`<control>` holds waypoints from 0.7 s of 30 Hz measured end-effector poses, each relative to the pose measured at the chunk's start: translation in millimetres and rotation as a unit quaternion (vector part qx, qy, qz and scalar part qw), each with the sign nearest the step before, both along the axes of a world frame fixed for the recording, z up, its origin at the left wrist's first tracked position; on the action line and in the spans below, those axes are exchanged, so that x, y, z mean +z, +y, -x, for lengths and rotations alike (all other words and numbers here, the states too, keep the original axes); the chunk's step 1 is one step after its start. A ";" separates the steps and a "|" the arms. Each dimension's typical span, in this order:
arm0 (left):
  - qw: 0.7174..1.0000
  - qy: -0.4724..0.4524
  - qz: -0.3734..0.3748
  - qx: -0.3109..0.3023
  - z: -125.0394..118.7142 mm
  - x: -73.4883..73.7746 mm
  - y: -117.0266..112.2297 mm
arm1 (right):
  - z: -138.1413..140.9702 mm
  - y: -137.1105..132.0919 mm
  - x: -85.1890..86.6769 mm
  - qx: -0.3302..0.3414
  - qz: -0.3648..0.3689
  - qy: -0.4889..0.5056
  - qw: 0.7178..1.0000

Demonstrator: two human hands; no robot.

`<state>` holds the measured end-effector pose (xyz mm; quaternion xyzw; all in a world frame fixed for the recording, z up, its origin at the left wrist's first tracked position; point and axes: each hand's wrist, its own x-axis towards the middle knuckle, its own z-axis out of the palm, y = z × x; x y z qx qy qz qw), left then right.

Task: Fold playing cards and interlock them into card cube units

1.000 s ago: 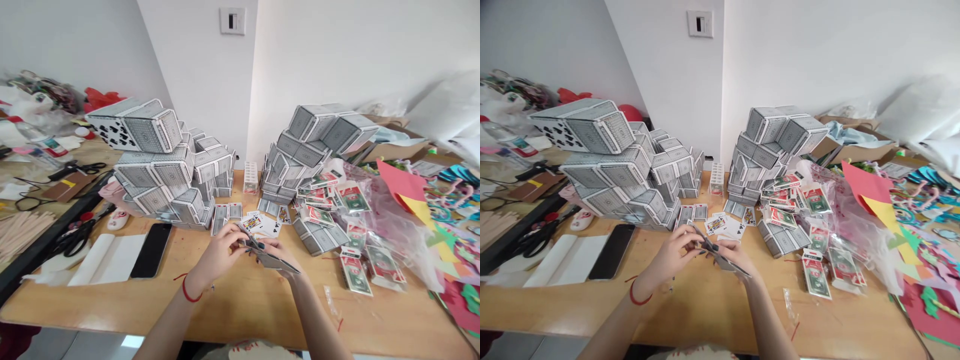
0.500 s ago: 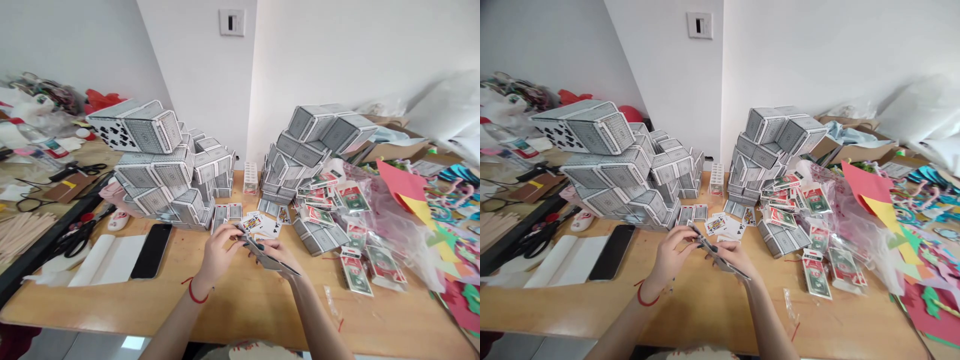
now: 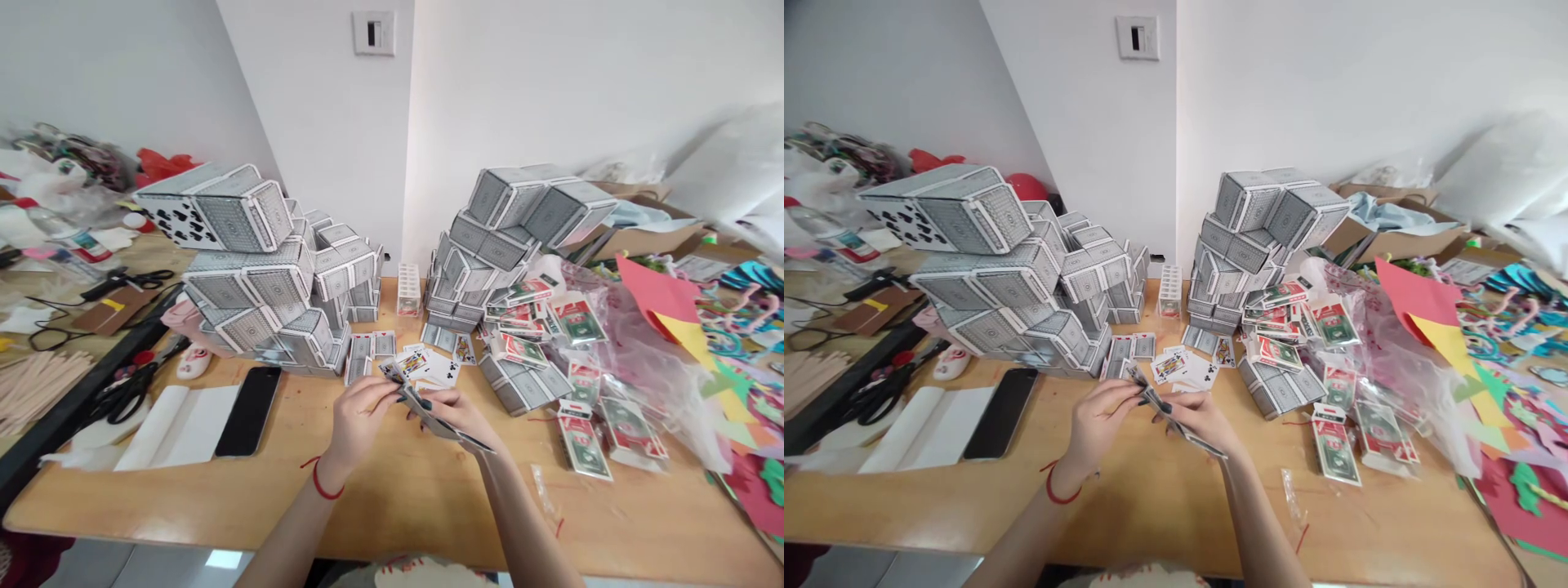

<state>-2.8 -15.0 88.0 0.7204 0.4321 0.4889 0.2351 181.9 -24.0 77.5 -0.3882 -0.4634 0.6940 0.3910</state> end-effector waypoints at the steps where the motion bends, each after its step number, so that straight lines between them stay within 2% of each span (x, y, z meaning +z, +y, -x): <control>1: 1.000 0.000 0.004 -0.003 0.2 0.3 0.6 | -0.6 0.0 0.4 0.004 -0.003 -0.001 1.000; 11: 0.998 0.021 0.031 -0.052 1.8 4.0 6.3 | -3.9 -0.4 3.9 0.020 -0.033 -0.020 0.999; 18: 0.990 0.086 0.062 -0.095 3.9 7.8 11.0 | -6.3 -2.2 0.5 0.018 -0.027 -0.019 0.999; 21: 0.991 0.078 0.070 -0.085 3.5 11.1 9.1 | -7.4 -3.2 -1.3 0.013 -0.020 -0.023 0.999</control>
